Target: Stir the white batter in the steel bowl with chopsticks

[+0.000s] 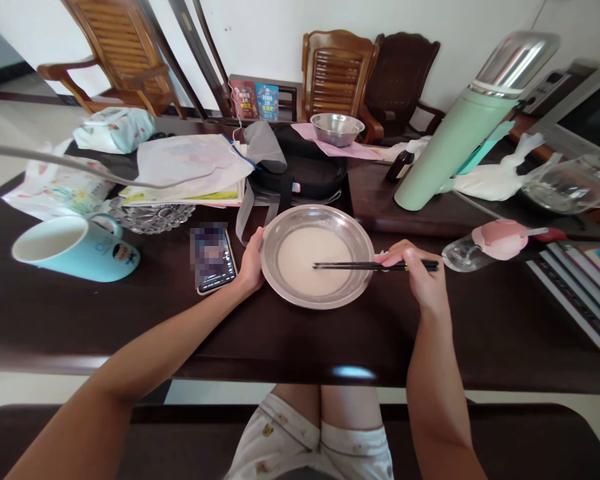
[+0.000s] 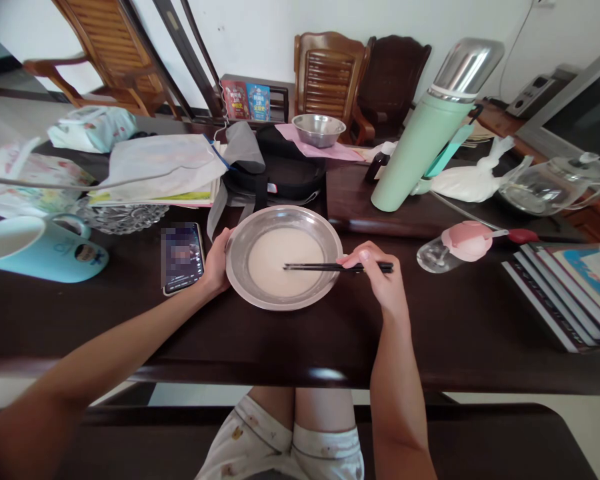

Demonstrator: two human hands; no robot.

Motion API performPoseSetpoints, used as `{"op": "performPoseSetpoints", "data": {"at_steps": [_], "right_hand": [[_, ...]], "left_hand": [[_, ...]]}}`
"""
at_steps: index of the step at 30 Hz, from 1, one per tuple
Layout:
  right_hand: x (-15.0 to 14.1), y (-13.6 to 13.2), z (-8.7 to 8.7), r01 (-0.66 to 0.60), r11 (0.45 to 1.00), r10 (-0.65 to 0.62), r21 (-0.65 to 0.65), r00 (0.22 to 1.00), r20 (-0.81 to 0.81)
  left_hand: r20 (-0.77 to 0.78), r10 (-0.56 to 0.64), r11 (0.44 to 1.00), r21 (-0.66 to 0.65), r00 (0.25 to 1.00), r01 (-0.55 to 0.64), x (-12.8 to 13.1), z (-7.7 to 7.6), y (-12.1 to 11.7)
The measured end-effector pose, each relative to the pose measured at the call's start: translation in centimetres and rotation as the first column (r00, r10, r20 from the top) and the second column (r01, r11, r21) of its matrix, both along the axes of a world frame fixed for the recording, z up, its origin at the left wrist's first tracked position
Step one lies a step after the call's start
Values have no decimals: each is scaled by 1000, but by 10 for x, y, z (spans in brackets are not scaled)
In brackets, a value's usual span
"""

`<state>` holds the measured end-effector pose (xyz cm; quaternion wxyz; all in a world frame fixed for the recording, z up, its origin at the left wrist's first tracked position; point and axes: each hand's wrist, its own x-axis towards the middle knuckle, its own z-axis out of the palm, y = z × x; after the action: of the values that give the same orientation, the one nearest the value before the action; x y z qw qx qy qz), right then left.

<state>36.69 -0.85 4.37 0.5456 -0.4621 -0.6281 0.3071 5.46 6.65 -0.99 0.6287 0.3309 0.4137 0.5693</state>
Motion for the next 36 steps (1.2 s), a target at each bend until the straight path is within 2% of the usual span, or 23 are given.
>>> {"op": "performPoseSetpoints", "data": {"at_steps": [4, 6, 9, 13, 16, 19, 22, 26, 29, 33, 36], "right_hand": [[-6, 1, 1, -136, 990, 137, -23, 989, 61], [-10, 3, 2, -160, 986, 163, -37, 980, 110], [-10, 4, 1, -95, 995, 97, -22, 989, 111], [-2, 1, -1, -10, 1000, 10, 6, 1000, 20], [-4, 0, 1, -78, 997, 79, -19, 997, 7], [-10, 2, 3, -150, 988, 154, -49, 984, 91], [-11, 4, 3, -102, 994, 105, -31, 987, 118], [-3, 1, 1, 15, 1000, -15, -1, 1000, 3], [-3, 0, 2, -30, 999, 30, -25, 999, -28], [-12, 2, 4, -137, 989, 142, -62, 986, 88], [-12, 4, 3, -77, 997, 80, -30, 990, 115]], "left_hand": [[-9, 11, 1000, -1, 1000, -11, -1, -2, 0], [-13, 4, 1000, 1, 1000, -4, 0, -1, 0], [-12, -10, 1000, 4, 1000, 10, 0, -1, -1], [-13, -5, 1000, 11, 1000, 5, 1, 0, -1], [-12, 3, 1000, -1, 1000, -3, 2, 2, -1], [-6, -5, 1000, -6, 1000, 5, 3, 4, -2], [-2, -6, 1000, -8, 1000, 6, 3, 5, -2], [-12, 2, 1000, -9, 1000, -2, 3, 4, -2], [-1, -3, 1000, -2, 1000, 3, 3, 4, -2], [8, -1, 1000, -4, 1000, 1, 3, 4, -2], [9, 1, 1000, -9, 1000, -1, 3, 4, -2]]}}
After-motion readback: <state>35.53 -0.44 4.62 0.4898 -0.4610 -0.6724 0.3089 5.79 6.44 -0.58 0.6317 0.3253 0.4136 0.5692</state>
